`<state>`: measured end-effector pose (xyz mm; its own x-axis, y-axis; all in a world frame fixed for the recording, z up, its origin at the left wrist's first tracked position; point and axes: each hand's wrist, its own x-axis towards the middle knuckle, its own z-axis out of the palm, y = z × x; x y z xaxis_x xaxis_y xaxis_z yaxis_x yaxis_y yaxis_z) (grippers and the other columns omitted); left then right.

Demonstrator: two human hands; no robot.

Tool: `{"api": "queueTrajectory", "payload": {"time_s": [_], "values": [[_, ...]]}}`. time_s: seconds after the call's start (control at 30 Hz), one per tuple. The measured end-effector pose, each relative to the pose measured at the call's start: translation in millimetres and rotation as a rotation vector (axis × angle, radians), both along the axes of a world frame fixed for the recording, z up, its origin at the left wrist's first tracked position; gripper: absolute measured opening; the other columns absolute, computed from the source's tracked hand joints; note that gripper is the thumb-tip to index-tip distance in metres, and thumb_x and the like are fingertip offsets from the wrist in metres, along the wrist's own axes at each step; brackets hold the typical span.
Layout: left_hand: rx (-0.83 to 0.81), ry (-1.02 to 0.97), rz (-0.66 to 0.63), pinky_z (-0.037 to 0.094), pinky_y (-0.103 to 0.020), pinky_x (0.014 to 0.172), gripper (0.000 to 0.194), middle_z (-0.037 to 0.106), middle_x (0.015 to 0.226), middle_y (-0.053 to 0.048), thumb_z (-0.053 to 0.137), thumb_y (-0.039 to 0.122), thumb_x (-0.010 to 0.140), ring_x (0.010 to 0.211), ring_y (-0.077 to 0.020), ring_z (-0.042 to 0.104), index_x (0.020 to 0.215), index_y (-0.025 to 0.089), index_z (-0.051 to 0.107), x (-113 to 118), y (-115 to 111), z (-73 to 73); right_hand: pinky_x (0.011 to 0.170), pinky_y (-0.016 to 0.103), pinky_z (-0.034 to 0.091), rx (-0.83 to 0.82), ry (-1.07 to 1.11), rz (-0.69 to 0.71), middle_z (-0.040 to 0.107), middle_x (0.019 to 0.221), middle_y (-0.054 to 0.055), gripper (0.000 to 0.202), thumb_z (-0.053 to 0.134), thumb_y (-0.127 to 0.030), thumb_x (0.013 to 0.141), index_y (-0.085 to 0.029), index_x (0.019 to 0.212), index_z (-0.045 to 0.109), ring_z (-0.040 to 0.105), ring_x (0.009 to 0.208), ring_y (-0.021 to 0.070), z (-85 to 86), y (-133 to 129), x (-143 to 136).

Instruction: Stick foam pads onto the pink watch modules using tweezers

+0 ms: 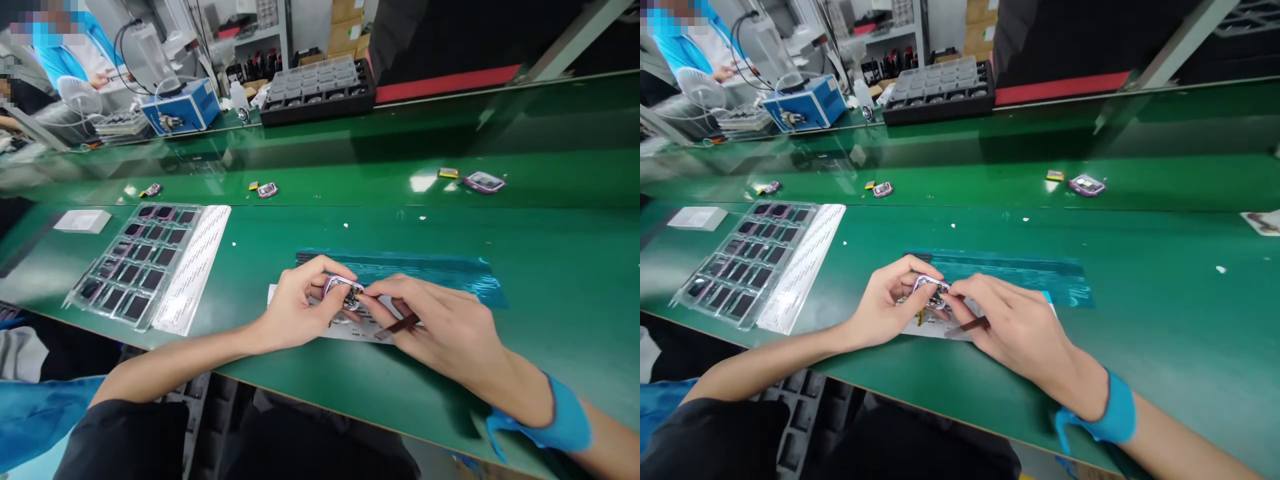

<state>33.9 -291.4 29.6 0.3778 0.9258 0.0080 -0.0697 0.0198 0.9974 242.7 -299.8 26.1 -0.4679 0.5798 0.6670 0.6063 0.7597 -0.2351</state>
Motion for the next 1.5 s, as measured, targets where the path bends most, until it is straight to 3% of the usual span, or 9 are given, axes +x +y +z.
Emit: {"api": "queueTrajectory", "payload": {"time_s": [0.2,0.5,0.7,0.97,1.33,1.5], "values": [[0.032,0.029,0.053,0.063,-0.023,0.065,0.011,0.077,0.082,-0.004,0.066,0.025,0.097,0.070,-0.0186,0.082,0.103,0.016,0.063,0,-6,4.6,0.060,0.024,0.055,-0.014,-0.004,-0.018,0.079,0.087,-0.003,0.010,0.063,-0.017,0.108,-0.025,0.114,0.063,0.073,0.065,0.0125,3.0,-4,-2],[0.213,0.179,0.095,0.062,-0.021,0.064,0.008,0.076,0.080,-0.002,0.059,0.020,0.098,0.071,-0.0165,0.082,0.105,0.017,0.063,-1,-10,5.9,0.062,0.023,0.056,-0.046,-0.010,0.003,0.080,0.094,-0.001,0.017,0.063,-0.014,0.107,-0.025,0.119,0.063,0.075,0.070,0.0129,2.6,-5,-1],[0.328,0.343,0.099,0.057,-0.020,0.056,0.011,0.072,0.071,0.003,0.062,0.015,0.093,0.058,-0.0127,0.074,0.103,0.020,0.066,-2,-17,-0.6,0.059,0.026,0.055,-0.123,-0.160,0.085,0.074,0.087,0.000,0.027,0.045,-0.004,0.104,-0.022,0.113,0.062,0.072,0.069,0.0151,7.7,-7,2],[-0.016,0.123,0.060,0.063,-0.023,0.058,0.010,0.076,0.078,-0.002,0.065,0.026,0.096,0.066,-0.0197,0.082,0.102,0.019,0.062,-3,-8,5.8,0.063,0.020,0.056,-0.203,0.015,0.084,0.077,0.094,-0.002,0.028,0.058,-0.002,0.102,-0.026,0.117,0.063,0.073,0.073,0.0113,10.1,0,5],[-0.258,-0.040,-0.097,0.058,-0.022,0.054,0.017,0.071,0.078,-0.002,0.075,0.025,0.087,0.061,-0.0181,0.079,0.100,0.014,0.070,0,-5,13.1,0.067,0.025,0.062,-0.054,0.007,0.028,0.080,0.102,0.003,0.024,0.062,-0.006,0.104,-0.024,0.120,0.065,0.079,0.083,0.0165,6.2,-2,7],[-0.351,-0.134,-0.124,0.063,-0.027,0.061,0.026,0.073,0.080,-0.002,0.084,0.027,0.084,0.062,-0.0186,0.078,0.101,0.015,0.070,-3,-2,14.9,0.075,0.029,0.068,-0.041,-0.001,0.045,0.082,0.106,0.004,0.038,0.059,-0.005,0.104,-0.027,0.134,0.064,0.081,0.089,0.0204,5.4,-2,9]]}}
